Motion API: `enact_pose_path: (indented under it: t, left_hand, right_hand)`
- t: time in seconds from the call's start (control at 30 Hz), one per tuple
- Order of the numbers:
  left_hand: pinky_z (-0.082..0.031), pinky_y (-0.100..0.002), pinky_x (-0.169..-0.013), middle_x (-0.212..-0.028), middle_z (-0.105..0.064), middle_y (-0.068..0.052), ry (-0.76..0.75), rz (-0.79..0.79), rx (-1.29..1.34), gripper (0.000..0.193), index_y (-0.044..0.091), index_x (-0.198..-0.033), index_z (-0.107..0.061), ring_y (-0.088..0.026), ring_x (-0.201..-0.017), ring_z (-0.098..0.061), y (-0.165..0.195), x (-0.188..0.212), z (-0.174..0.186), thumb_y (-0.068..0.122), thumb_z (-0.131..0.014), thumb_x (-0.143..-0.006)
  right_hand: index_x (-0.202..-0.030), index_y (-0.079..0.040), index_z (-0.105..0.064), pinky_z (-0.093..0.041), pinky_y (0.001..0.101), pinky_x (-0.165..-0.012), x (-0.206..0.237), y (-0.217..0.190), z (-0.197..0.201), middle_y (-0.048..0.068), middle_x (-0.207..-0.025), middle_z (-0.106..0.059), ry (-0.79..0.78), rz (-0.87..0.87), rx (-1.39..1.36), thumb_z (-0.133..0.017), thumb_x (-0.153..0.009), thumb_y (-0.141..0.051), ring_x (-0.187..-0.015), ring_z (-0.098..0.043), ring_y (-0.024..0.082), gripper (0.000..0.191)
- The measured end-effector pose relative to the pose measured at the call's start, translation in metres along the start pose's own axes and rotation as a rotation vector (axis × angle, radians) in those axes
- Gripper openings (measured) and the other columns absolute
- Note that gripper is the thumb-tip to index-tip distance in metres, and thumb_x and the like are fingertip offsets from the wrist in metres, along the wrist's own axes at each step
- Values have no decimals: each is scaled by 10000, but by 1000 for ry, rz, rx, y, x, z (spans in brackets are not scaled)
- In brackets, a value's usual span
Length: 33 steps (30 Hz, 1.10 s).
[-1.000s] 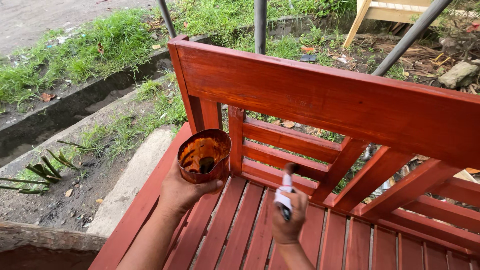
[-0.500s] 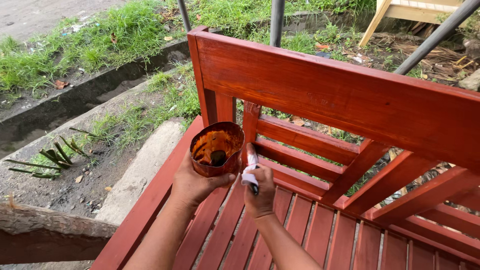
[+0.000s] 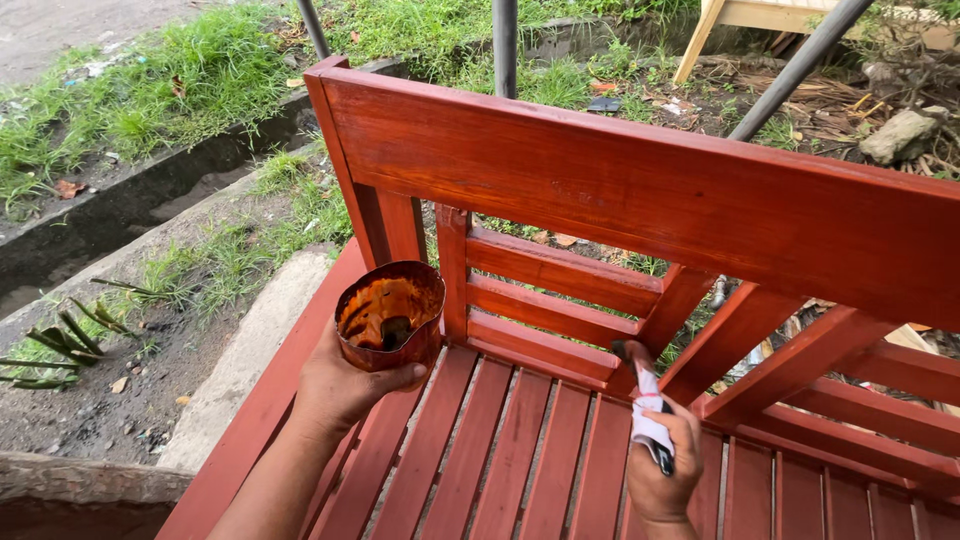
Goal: The person applies reddish-brown wood stain to a slatted wooden bench using a brush, holding a container of stain in one hand. They brush the backrest rails and vertical slats, dipping the brush into the container as they coat different sections of the bench.
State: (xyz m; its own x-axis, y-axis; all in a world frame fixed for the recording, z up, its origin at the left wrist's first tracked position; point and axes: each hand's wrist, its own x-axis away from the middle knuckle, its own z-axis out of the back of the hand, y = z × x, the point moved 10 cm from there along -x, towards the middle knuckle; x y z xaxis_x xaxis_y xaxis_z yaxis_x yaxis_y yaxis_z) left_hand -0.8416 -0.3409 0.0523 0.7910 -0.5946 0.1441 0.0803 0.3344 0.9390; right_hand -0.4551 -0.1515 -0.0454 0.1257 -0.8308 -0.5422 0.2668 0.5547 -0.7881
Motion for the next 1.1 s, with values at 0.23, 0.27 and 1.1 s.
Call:
enact_pose_path:
  t: [0.23,0.27,1.1]
  left_hand:
    - [-563,-342,-989,-1237,-735,-41,25,-11,-85,1016,120,-1360,-542,-163,-1143,-701,3,2,4,171,-994,-452]
    - [-568,-343,-986,-1238,-736,-41,8,-26,-65,1005,116,-1353,-546,-164,-1144,-705,5,3,3,175,-989,-453]
    - [-569,-340,-992,-1254,-736,-29,60,34,78,960,132,-1334,-570,-148,-1154,-699,18,5,3,56,-966,-462]
  right_hand:
    - [-1017,-70,-645,-517,351,-897,14,-20,-36,125,-1119,-631,13,-21,-50,-667,-766,91,-1042,-640,258,299]
    - [-1006,-67,-637,-508,362,-898,15,-28,-49,119,-1110,-624,-10,-20,-59,-650,-753,86,-1039,-634,262,297]
    - [-935,-93,-603,-528,362,-787,24,-74,-151,77,-930,-628,-60,-167,-155,-767,-817,-23,-859,-654,265,214]
